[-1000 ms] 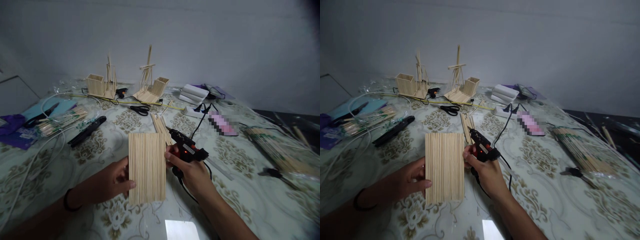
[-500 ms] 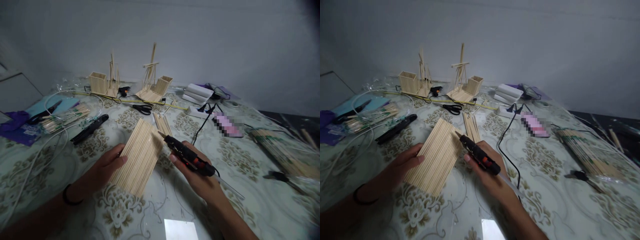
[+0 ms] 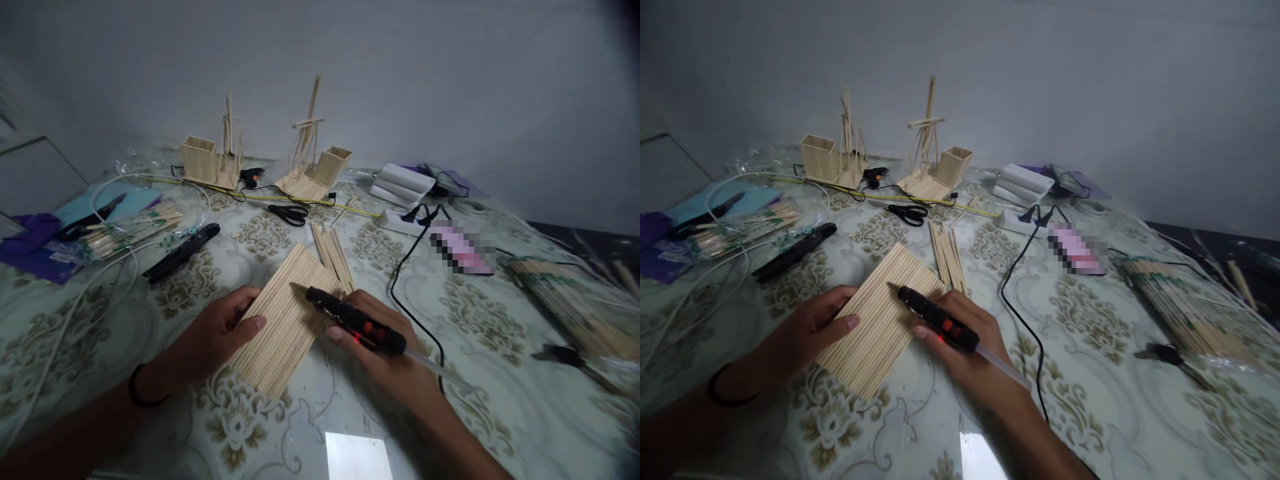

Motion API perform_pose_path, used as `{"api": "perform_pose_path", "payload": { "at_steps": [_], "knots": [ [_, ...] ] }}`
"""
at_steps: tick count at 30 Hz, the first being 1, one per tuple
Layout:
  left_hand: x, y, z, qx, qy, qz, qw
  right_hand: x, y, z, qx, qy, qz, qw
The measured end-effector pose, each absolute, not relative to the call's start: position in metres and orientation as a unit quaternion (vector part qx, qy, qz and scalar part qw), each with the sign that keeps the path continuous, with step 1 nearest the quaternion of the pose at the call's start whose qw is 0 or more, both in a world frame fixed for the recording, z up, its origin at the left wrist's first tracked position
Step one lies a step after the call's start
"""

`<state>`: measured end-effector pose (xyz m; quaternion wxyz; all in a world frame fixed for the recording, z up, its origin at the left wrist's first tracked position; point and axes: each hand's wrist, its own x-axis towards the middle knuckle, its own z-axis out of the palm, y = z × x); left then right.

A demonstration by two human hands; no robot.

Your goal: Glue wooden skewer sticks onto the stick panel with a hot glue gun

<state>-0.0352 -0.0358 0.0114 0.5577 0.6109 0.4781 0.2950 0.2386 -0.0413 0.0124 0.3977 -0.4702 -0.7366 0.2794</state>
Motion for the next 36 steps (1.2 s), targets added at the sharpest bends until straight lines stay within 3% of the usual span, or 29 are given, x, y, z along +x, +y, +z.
{"api": "perform_pose_path", "payload": {
  "at_steps": [36],
  "knots": [
    [-0.0399,-0.0384,0.0127,0.645,0.481,0.303,0.510,0.2421,-0.0392,0.0082,-0.420,-0.775,0.258,0.395]
  ]
}}
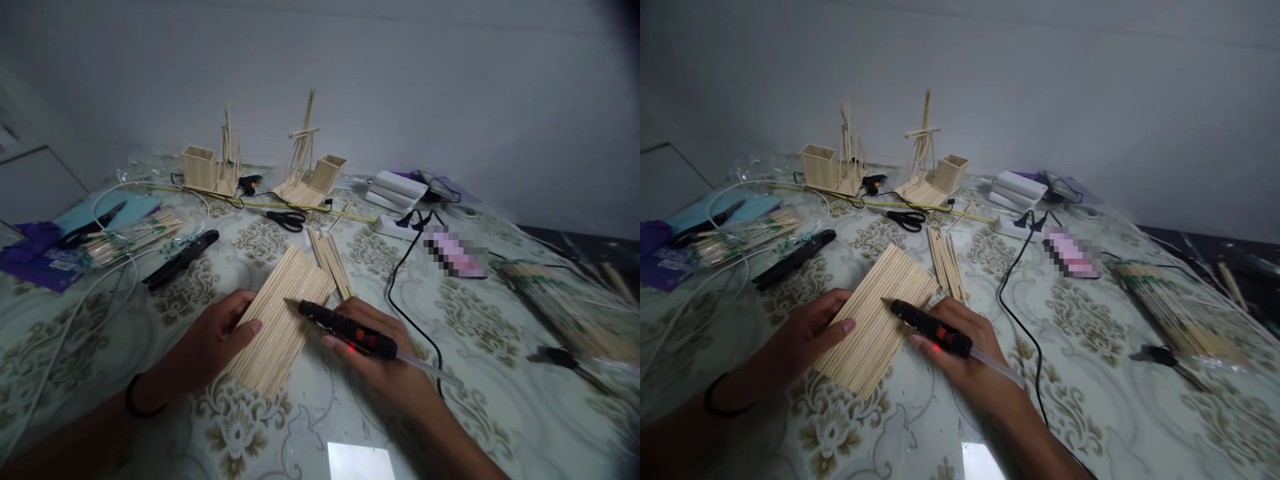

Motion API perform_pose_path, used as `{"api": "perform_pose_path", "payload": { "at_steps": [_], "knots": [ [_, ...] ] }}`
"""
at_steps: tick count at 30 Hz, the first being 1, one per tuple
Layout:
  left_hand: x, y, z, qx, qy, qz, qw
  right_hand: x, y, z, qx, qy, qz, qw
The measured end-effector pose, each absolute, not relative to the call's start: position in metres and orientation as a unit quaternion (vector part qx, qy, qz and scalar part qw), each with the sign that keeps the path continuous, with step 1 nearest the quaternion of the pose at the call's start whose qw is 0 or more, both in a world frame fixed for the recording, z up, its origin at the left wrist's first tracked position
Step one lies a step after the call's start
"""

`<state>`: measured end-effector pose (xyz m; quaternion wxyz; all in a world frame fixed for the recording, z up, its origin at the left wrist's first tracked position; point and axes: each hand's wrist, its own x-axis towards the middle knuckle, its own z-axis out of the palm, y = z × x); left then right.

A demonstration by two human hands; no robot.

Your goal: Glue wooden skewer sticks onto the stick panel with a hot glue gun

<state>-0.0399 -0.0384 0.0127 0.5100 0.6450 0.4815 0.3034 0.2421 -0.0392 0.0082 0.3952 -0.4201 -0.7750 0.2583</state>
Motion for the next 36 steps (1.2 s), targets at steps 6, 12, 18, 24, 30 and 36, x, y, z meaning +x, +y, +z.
{"api": "perform_pose_path", "payload": {
  "at_steps": [6,12,18,24,30,36],
  "knots": [
    [-0.0375,-0.0370,0.0159,0.648,0.487,0.300,0.503,0.2412,-0.0388,0.0089,-0.424,-0.769,0.253,0.406],
    [-0.0380,-0.0391,0.0162,0.647,0.482,0.303,0.508,0.2420,-0.0381,0.0078,-0.424,-0.770,0.257,0.403],
    [-0.0383,-0.0384,0.0156,0.649,0.487,0.299,0.502,0.2435,-0.0390,0.0072,-0.421,-0.777,0.257,0.391],
    [-0.0386,-0.0389,0.0156,0.650,0.491,0.296,0.498,0.2416,-0.0402,0.0085,-0.422,-0.775,0.276,0.381],
    [-0.0380,-0.0387,0.0174,0.650,0.498,0.295,0.494,0.2411,-0.0399,0.0081,-0.424,-0.770,0.276,0.389],
    [-0.0387,-0.0379,0.0166,0.647,0.488,0.297,0.505,0.2411,-0.0390,0.0077,-0.421,-0.769,0.274,0.395]
  ]
}}
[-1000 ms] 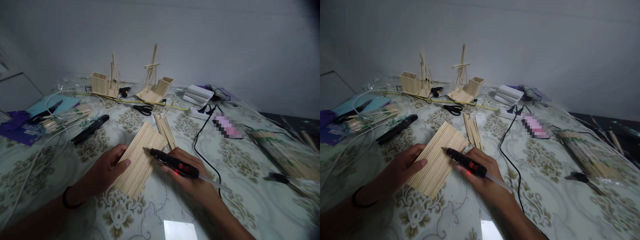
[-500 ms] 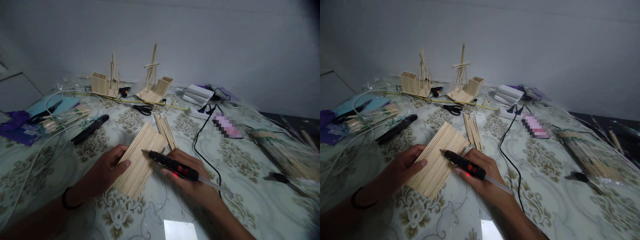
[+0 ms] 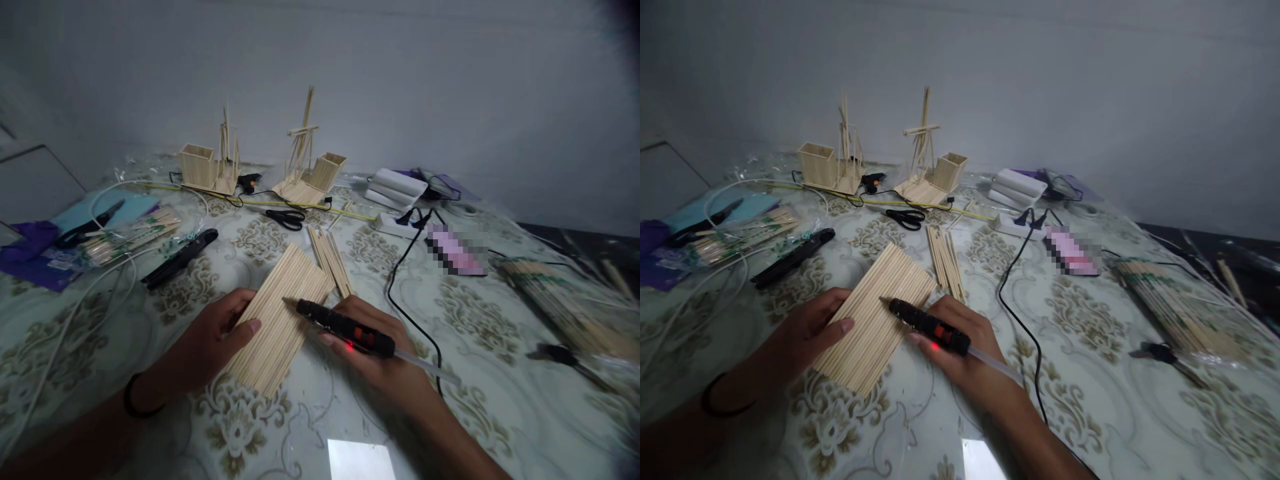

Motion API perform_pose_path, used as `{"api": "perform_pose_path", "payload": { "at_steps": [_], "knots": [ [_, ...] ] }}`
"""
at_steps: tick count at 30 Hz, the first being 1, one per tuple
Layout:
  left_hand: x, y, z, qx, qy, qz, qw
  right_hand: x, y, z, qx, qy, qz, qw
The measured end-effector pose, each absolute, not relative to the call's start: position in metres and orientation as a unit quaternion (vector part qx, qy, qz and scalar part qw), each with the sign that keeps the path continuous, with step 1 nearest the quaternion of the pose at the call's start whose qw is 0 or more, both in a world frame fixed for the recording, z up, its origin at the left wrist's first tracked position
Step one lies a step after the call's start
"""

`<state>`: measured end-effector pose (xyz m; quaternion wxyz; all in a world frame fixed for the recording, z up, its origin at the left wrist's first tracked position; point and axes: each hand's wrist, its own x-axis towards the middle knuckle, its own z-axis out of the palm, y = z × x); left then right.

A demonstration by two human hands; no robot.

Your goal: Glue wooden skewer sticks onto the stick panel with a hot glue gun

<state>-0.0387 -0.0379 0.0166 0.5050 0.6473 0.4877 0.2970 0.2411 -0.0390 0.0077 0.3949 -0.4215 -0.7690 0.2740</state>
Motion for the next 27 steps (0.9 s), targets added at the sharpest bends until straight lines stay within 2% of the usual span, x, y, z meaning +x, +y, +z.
{"api": "perform_pose_path", "payload": {
  "at_steps": [27],
  "knots": [
    [-0.0392,-0.0386,0.0151,0.660,0.491,0.293,0.488,0.2433,-0.0393,0.0086,-0.428,-0.775,0.254,0.389]
  ]
}}
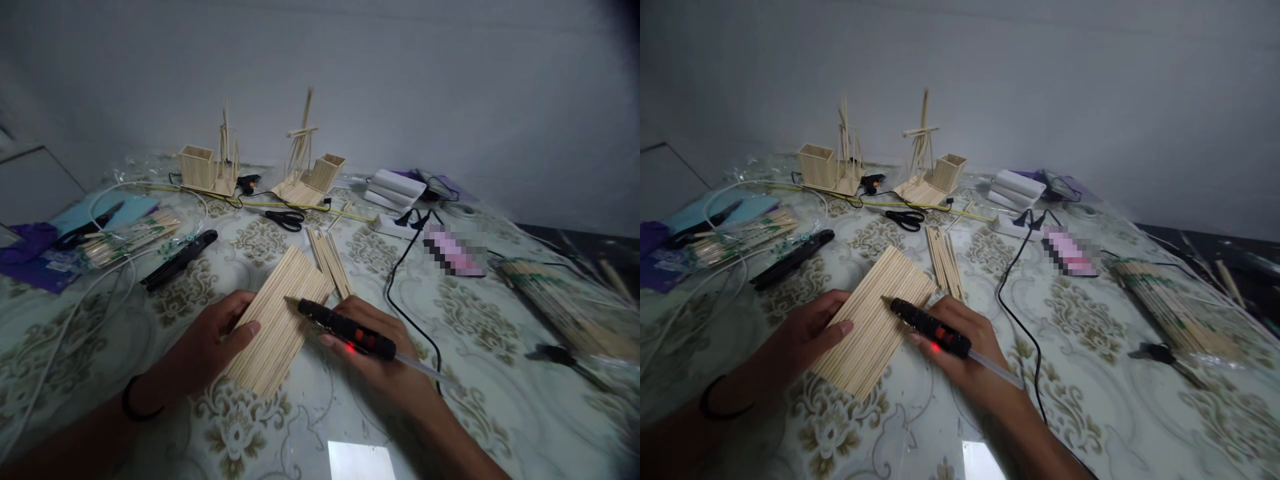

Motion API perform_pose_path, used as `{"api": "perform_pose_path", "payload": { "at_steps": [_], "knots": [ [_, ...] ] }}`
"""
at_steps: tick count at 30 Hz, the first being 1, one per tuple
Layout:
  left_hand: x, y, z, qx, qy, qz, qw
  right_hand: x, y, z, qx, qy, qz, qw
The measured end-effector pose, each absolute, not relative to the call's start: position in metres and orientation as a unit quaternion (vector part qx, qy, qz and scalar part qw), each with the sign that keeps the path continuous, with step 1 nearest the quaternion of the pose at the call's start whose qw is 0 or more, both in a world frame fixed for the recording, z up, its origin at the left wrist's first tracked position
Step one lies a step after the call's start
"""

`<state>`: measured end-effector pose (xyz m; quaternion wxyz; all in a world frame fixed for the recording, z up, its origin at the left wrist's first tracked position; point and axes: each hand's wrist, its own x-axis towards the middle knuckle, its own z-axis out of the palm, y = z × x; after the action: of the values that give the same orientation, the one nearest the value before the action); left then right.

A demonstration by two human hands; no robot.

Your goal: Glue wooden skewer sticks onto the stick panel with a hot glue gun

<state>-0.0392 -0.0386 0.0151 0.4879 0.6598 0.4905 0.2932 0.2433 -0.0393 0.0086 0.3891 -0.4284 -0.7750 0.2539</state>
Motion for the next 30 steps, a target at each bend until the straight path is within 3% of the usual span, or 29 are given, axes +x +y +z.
{"api": "perform_pose_path", "payload": {
  "at_steps": [30],
  "knots": [
    [-0.0394,-0.0395,0.0116,0.642,0.485,0.292,0.516,0.2447,-0.0368,0.0048,-0.408,-0.785,0.254,0.392]
  ]
}}
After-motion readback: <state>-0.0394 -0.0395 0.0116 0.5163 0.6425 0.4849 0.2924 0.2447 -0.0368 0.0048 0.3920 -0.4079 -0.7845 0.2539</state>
